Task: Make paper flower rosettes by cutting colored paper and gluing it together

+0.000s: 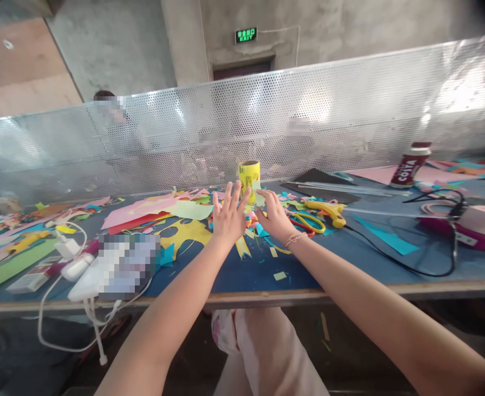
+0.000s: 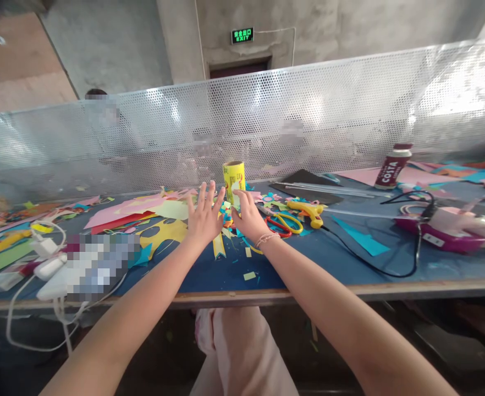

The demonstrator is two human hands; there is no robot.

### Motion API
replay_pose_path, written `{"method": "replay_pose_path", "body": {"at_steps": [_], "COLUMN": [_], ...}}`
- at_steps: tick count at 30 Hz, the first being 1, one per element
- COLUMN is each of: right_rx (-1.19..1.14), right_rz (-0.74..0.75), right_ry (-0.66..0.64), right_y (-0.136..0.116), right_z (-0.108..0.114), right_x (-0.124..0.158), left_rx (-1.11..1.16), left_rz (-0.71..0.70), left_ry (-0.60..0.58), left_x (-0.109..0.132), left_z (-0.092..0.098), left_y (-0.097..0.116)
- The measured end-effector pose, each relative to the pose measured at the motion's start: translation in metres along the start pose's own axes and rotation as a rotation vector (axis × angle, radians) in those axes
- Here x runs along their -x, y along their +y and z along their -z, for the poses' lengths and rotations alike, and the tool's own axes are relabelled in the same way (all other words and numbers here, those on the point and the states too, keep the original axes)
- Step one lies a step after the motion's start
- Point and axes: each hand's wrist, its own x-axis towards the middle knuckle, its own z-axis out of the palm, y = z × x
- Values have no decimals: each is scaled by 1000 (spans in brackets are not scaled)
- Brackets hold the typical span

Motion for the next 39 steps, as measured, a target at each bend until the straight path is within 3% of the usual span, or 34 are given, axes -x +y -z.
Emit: {"method": "replay_pose_path", "body": {"at_steps": [12, 15, 19, 22, 31, 39], "right_rx": [-113, -332, -758, -994, -1273, -1266], "right_rz": [-65, -234, -474, -595, -856, -753], "right_ry": [-26, 2, 80, 162, 112, -43], "right_y": [2, 6, 10, 12, 12, 6], "right_z": [-2, -5, -2, 3, 17, 14], "right_x": [1, -1, -6, -9, -12, -10], "left_rx": [250, 678, 1453, 1736, 1845, 2061], "left_rz": [26, 31, 182, 251, 299, 446], "left_ry": [-6, -38, -124, -147, -180, -186], "left_x": [-2, -8, -14, -13, -11, -10], "left_z": [10, 11, 15, 17, 17, 11], "left_y": [5, 1, -15, -29, -36, -39]}}
